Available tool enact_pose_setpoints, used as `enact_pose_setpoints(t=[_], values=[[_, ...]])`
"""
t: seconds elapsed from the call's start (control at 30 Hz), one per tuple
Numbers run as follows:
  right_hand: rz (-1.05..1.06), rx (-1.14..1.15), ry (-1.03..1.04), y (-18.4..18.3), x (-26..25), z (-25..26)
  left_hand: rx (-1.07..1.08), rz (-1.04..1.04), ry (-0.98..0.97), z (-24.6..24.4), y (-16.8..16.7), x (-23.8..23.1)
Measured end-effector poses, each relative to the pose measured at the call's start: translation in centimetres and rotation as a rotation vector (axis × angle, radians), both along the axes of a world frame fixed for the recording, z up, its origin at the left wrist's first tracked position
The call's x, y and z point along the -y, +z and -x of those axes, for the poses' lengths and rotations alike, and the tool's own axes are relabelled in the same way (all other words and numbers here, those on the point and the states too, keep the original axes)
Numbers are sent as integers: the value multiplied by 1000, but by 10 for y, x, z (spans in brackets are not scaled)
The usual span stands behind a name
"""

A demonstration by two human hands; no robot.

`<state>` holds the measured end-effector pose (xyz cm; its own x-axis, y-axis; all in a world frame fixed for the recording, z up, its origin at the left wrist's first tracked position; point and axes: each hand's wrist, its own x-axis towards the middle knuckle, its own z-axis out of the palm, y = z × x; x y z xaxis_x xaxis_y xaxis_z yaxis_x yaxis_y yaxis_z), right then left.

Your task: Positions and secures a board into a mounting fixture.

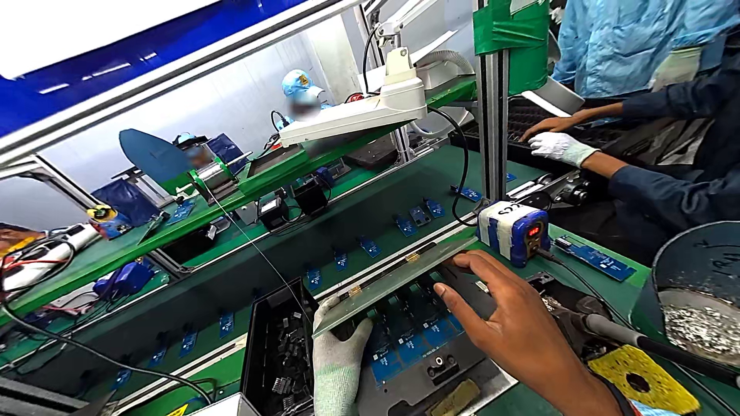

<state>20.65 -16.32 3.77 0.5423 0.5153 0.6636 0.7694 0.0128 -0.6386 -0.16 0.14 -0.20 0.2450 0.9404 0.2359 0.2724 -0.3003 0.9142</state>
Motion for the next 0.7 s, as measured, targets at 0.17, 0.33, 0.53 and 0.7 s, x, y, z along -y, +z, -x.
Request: enact_pose_setpoints(t=[0.17, 0.33, 0.53, 0.7], values=[[7, 2, -9, 0, 0, 0, 18, 8, -20, 1, 1, 0], [2, -1, -6, -1, 1, 0, 9, -3, -24, 3, -2, -2], [9, -3, -9, -2, 1, 0, -5, 4, -28, 4, -1, 0], [16, -5, -2, -4, 2, 0, 6, 16, -74, 8, -2, -2]])
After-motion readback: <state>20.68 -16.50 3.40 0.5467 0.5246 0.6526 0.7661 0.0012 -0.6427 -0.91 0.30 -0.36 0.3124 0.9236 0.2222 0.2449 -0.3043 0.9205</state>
